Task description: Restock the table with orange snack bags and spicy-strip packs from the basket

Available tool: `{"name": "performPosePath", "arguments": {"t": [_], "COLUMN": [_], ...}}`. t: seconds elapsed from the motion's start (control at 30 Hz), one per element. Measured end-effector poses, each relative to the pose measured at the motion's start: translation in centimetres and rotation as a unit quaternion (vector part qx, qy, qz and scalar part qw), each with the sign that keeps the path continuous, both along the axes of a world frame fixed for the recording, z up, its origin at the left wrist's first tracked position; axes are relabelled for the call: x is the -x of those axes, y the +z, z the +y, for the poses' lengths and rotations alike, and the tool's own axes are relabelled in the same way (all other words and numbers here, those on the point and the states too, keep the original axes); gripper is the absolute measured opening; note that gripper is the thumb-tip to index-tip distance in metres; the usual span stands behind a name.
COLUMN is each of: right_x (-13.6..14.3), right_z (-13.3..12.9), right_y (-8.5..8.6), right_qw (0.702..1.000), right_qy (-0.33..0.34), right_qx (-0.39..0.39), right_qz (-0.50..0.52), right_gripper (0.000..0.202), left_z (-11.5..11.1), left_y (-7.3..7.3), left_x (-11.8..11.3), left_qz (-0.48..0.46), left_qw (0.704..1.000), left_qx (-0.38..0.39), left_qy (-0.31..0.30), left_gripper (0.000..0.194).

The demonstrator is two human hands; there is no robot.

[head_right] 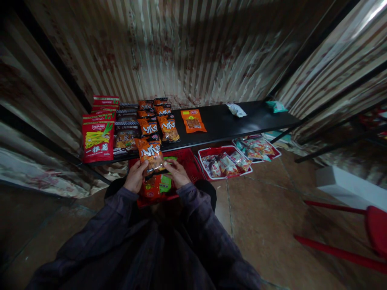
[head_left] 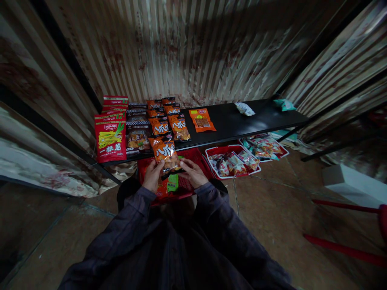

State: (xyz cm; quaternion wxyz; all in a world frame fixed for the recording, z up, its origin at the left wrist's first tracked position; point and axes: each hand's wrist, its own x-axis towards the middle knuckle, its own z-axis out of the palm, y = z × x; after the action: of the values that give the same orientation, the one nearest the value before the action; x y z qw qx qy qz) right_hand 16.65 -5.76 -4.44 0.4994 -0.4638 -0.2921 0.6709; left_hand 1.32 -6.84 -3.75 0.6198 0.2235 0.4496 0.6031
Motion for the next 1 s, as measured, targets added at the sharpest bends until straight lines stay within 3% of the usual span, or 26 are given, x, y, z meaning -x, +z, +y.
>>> {"name": "performPosePath", "arguments": {"t": [0.17, 0.37, 1.0], "right_x": [0.8, 1.5, 1.5], "right_z": [-0.8, -1.0, -1.7], "right_y": [-0.4, -0.5, -0.6], "right_qw": [0.999, 0.998, 0.998], "right_qy": [0.026, 0.006, 0.019], "right_qx": [0.026, 0.028, -0.032], "right_qz": [0.013, 0.056, 0.057], "right_gripper": [0.041, 0.046, 0.041], "left_z": [0.4, 0.5, 0.7], "left_y": [-0.4, -0.1, 0.9], "left_x": [-0.2, -0.3, -0.4], "left_qz": [0.018, 0.005, -0.028], "left_qw": [1.000, 1.000, 0.998], "left_qx": [-0.004, -0.002, 0.036], "left_qy": [0.020, 0.026, 0.044], "left_gripper": [0.047, 0.044, 0.050]}}
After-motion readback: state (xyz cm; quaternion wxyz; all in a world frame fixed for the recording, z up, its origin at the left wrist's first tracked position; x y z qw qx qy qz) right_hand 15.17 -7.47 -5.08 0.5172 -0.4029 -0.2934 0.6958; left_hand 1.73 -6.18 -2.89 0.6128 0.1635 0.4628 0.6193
